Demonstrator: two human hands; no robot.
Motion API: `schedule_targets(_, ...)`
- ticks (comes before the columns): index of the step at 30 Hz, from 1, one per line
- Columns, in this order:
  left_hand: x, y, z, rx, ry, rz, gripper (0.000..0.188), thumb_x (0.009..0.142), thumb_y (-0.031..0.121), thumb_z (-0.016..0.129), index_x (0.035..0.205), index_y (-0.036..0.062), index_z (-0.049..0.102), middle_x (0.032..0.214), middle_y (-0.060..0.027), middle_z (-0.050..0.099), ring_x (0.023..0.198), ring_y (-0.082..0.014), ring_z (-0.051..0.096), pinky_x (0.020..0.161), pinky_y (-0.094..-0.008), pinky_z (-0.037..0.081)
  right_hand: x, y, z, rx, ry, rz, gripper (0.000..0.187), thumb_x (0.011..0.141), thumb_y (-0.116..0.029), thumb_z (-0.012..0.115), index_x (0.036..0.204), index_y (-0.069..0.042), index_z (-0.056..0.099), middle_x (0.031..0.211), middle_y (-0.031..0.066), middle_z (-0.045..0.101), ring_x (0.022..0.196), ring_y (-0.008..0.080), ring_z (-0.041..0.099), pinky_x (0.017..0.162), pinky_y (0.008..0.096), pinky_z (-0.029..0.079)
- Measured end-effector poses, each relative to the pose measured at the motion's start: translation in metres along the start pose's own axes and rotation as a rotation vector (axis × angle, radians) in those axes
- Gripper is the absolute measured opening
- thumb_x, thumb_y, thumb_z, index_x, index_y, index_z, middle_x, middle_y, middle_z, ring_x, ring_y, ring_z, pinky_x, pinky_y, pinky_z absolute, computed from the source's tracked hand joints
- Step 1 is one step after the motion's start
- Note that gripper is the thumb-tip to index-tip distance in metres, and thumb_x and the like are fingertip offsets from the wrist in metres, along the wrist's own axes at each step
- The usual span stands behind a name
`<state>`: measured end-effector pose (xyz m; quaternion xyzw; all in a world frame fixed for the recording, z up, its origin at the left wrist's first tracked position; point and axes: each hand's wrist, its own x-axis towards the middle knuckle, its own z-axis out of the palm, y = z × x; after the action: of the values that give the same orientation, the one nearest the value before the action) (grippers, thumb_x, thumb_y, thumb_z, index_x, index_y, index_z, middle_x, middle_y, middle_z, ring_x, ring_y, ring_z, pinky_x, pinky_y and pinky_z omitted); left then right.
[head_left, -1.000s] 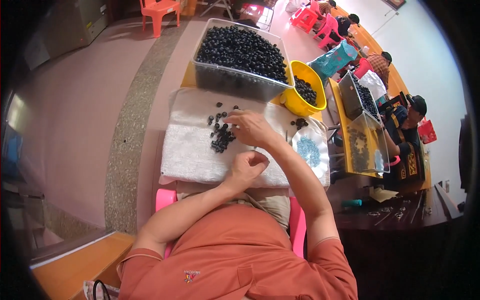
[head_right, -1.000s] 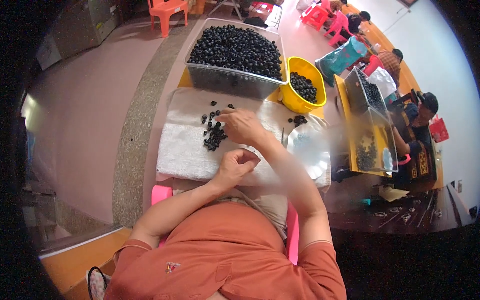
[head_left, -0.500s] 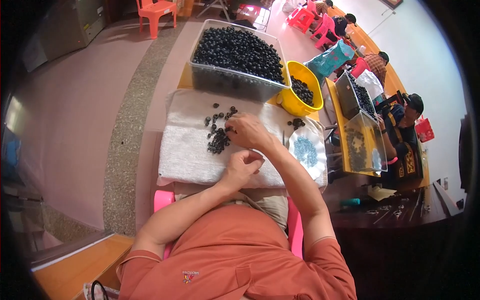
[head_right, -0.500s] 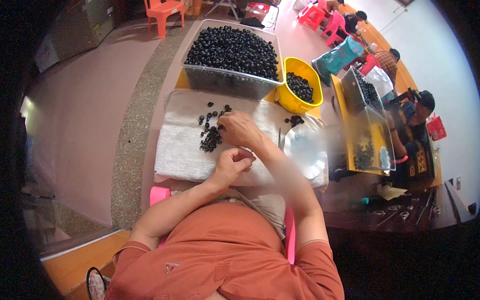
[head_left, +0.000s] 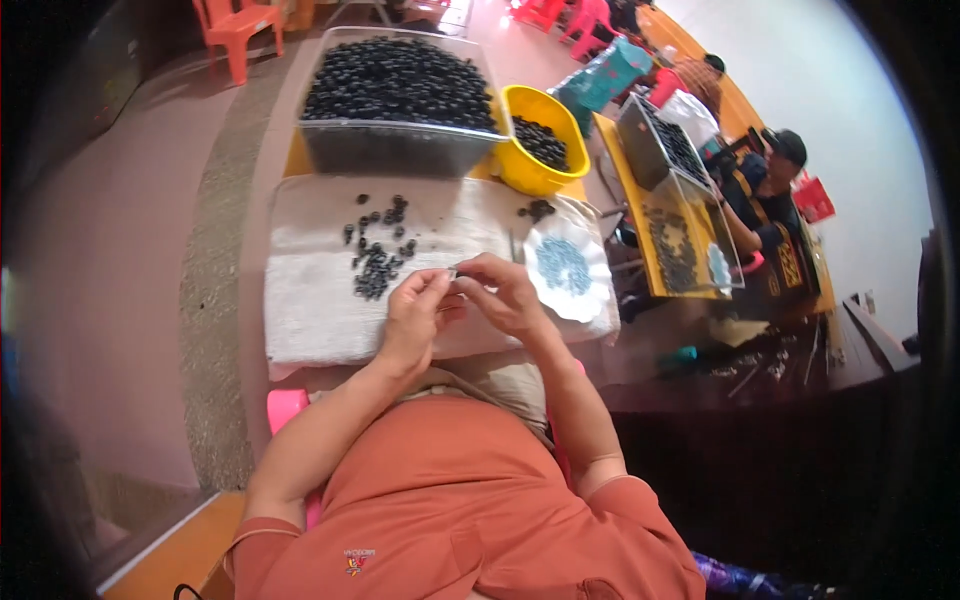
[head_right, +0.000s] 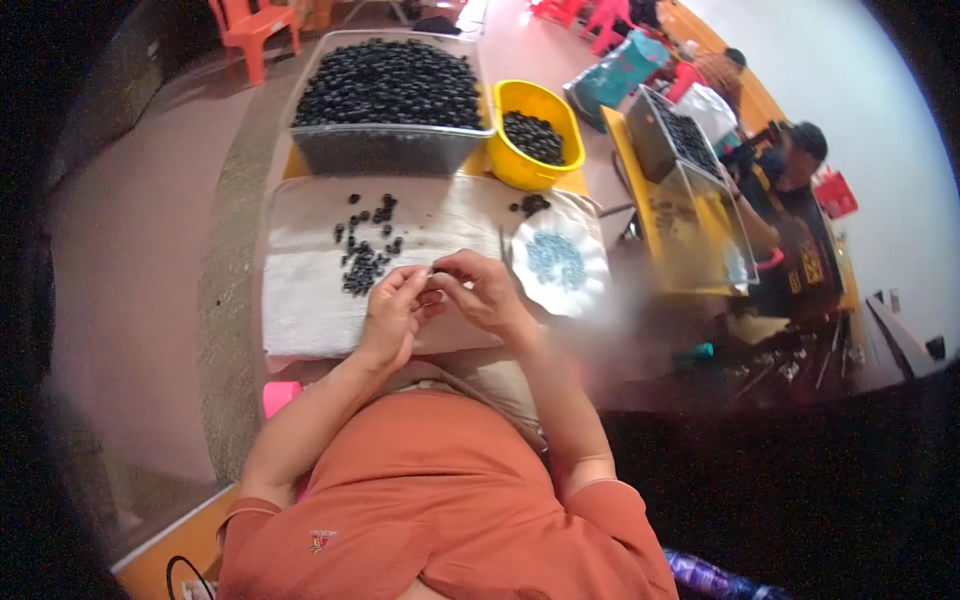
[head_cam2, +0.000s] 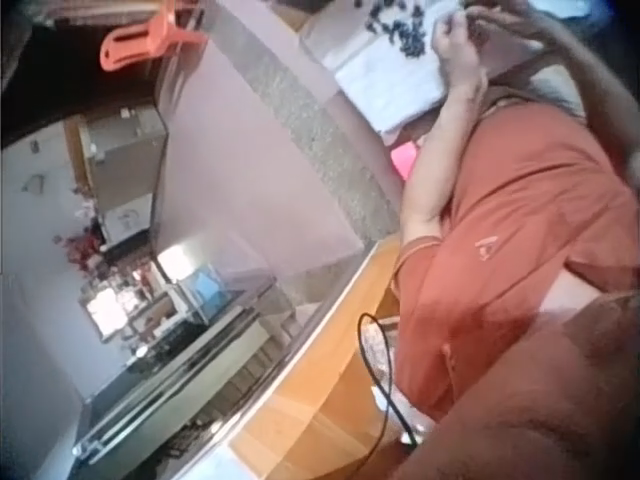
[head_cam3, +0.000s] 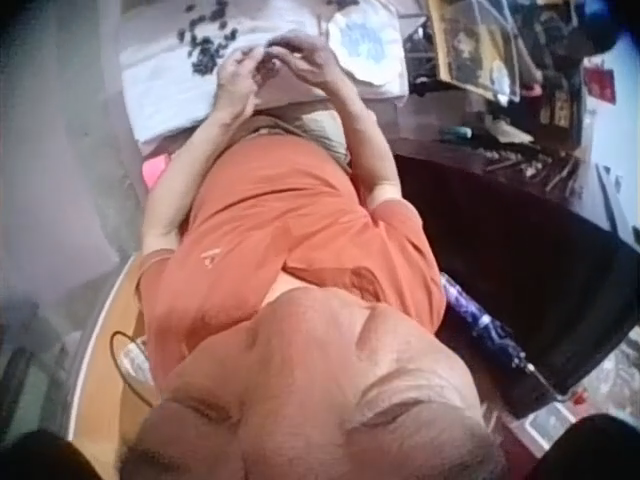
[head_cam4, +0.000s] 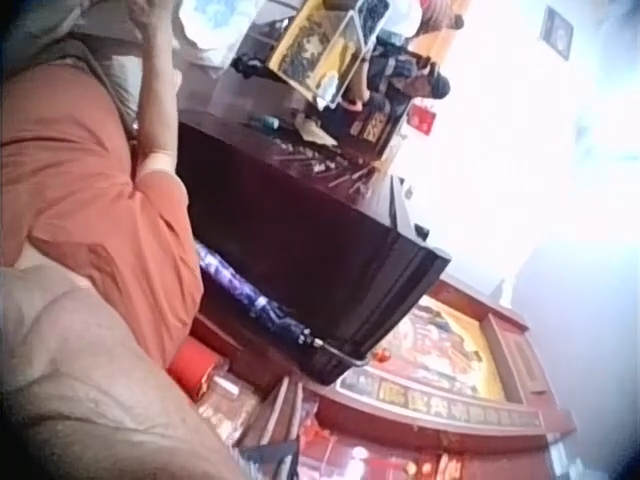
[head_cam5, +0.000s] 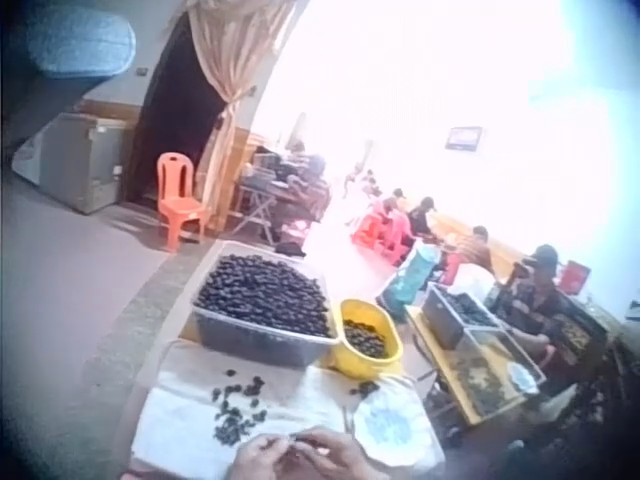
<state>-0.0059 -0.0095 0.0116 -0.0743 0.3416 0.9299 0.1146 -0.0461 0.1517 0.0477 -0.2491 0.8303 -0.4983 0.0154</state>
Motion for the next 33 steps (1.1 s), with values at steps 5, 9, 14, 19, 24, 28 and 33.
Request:
schedule_targets(5,-0.005,0.000,0.005,0.002,-0.051,-0.069,0.009,0.097,0.015,0.059,0.103,0.0097,0.061,0.094,-0.0005,0.065,0.083,-0.0104,0.062,0.078,-0.0290,0.053,-0.014,0.005,0.005,0.133,0.113,-0.110,0.015,0.087,-0.005,0.069,0.102,0.000,0.067,0.085,0.0083,0.064,0.075,0.0135,0.062,0.067,0.0247,0.049)
schedule_targets(9,-0.001,-0.004,0.001,-0.039,-0.078,-0.072,0.008,0.096,0.014,0.060,0.102,0.0088,0.061,0.094,-0.0013,0.066,0.086,-0.0111,0.063,0.079,-0.0286,0.054,-0.020,0.016,0.013,0.159,0.219,-0.152,0.016,0.084,-0.005,0.072,0.099,0.000,0.068,0.086,0.0079,0.064,0.074,0.0126,0.061,0.064,0.0242,0.049)
schedule_targets(14,0.001,-0.003,0.001,-0.062,-0.102,-0.087,0.009,0.095,0.014,0.062,0.101,0.0068,0.061,0.092,-0.0039,0.067,0.083,-0.0133,0.066,0.080,-0.0295,0.056,-0.025,0.010,0.018,-0.012,0.312,-0.281,0.017,0.081,-0.003,0.072,0.098,0.000,0.068,0.086,0.0117,0.064,0.072,0.0194,0.064,0.062,0.0272,0.050)
schedule_targets(19,-0.002,-0.002,0.004,-0.048,-0.105,-0.083,0.011,0.095,0.014,0.062,0.101,0.0055,0.061,0.090,-0.0048,0.067,0.081,-0.0140,0.067,0.080,-0.0306,0.057,-0.037,-0.010,-0.001,-0.292,0.266,-0.273,0.023,0.078,0.003,0.071,0.100,-0.001,0.066,0.089,0.0140,0.064,0.071,0.0232,0.064,0.061,0.0294,0.051)
schedule_targets(24,-0.004,-0.001,0.006,-0.049,-0.045,-0.091,0.012,0.093,0.011,0.065,0.101,0.0025,0.063,0.090,-0.0049,0.065,0.081,-0.0151,0.066,0.079,-0.0290,0.058,-0.051,0.010,-0.056,-0.443,0.319,-0.180,0.017,0.078,0.002,0.070,0.094,-0.003,0.068,0.086,0.0122,0.066,0.072,0.0260,0.067,0.061,0.0324,0.052)
schedule_targets(28,-0.001,-0.007,0.003,-0.033,-0.046,-0.094,0.015,0.093,0.012,0.065,0.105,0.0027,0.062,0.091,-0.0051,0.066,0.082,-0.0149,0.066,0.078,-0.0294,0.059,-0.067,0.033,-0.096,-0.842,0.281,0.095,0.010,0.081,-0.009,0.066,0.090,-0.007,0.070,0.087,0.0118,0.067,0.079,0.0319,0.066,0.070,0.0390,0.053)
schedule_targets(33,-0.002,-0.006,0.004,-0.013,-0.025,-0.092,0.016,0.092,0.010,0.065,0.104,-0.0012,0.062,0.091,-0.0068,0.065,0.083,-0.0159,0.066,0.080,-0.0289,0.059,-0.073,0.027,-0.112,-0.915,0.195,0.280,0.015,0.081,-0.014,0.063,0.090,-0.008,0.073,0.088,0.0139,0.067,0.086,0.0345,0.065,0.075,0.0432,0.052)
